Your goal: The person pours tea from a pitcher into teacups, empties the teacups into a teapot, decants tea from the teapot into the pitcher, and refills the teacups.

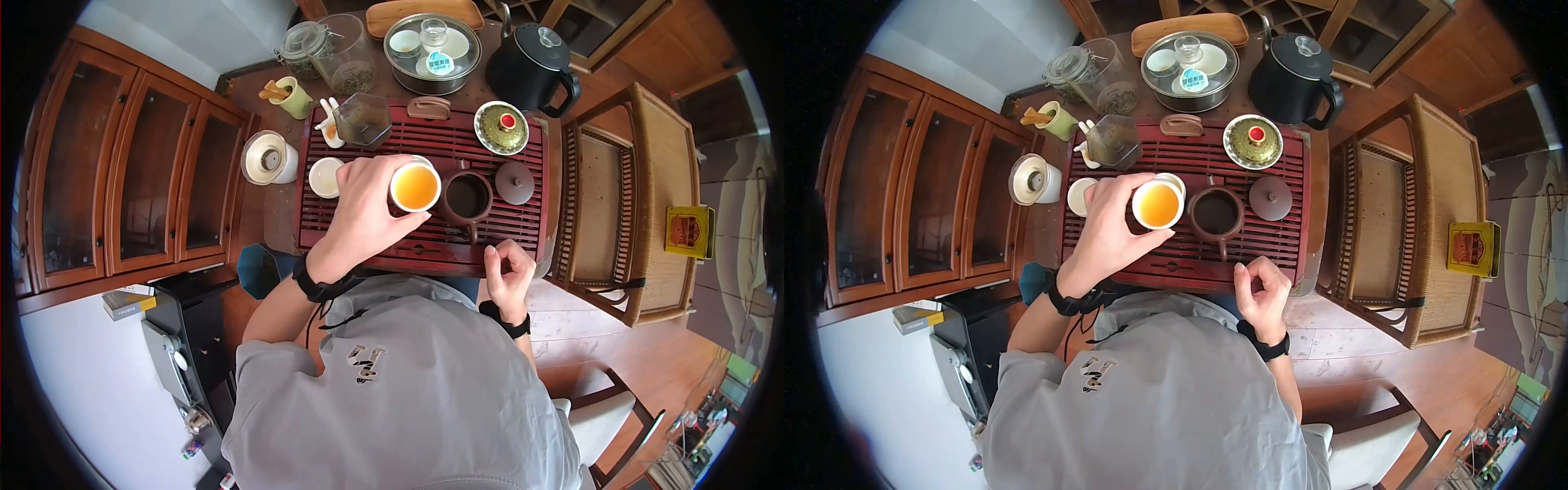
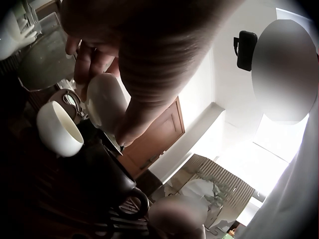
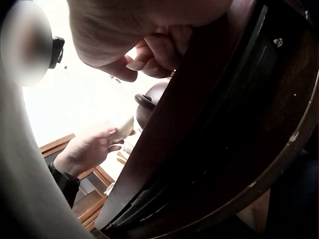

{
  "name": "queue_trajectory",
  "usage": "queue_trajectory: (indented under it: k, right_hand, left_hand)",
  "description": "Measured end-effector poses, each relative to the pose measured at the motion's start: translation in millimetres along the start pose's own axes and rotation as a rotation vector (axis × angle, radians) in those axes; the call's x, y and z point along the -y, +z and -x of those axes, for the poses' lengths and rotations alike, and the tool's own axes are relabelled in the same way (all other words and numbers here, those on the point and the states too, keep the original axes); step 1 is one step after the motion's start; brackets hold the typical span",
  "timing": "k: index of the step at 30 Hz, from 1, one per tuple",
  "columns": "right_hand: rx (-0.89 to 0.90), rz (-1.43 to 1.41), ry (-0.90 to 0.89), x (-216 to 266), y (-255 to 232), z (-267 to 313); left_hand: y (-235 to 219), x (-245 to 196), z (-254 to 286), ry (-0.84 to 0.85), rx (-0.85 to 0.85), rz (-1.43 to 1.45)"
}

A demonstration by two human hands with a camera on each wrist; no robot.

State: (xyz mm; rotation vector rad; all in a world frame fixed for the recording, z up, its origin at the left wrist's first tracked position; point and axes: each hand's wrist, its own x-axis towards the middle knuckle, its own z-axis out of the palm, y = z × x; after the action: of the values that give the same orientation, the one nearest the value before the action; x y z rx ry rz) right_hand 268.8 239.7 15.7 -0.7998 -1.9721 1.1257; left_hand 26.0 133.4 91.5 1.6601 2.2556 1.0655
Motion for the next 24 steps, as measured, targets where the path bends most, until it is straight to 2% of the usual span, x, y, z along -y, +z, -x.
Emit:
queue_trajectory:
  k: [5,15,17,19,24]
  right_hand:
    - [-0.005,-0.022,0.000,-0.1,0.6,-0.1]
    - [-0.013,-0.010,0.006,-1.4,1.1,0.5]
    - [-0.015,-0.002,0.017,-0.9,1.3,0.5]
    - [-0.018,-0.004,0.008,-0.4,1.5,-0.1]
    - [-0.019,0.001,0.003,-1.4,2.3,0.3]
  left_hand:
    - [15.5,-9.5,-11.1,0.111,0.001,-0.017]
    - [37.7,-27.1,-23.0,0.227,0.028,-0.172]
    - [42.6,-27.0,-23.1,0.349,0.001,-0.330]
    - [43.6,-32.5,-22.8,0.357,-0.019,-0.358]
    - [42.0,-36.2,-22.0,0.503,-0.043,-0.511]
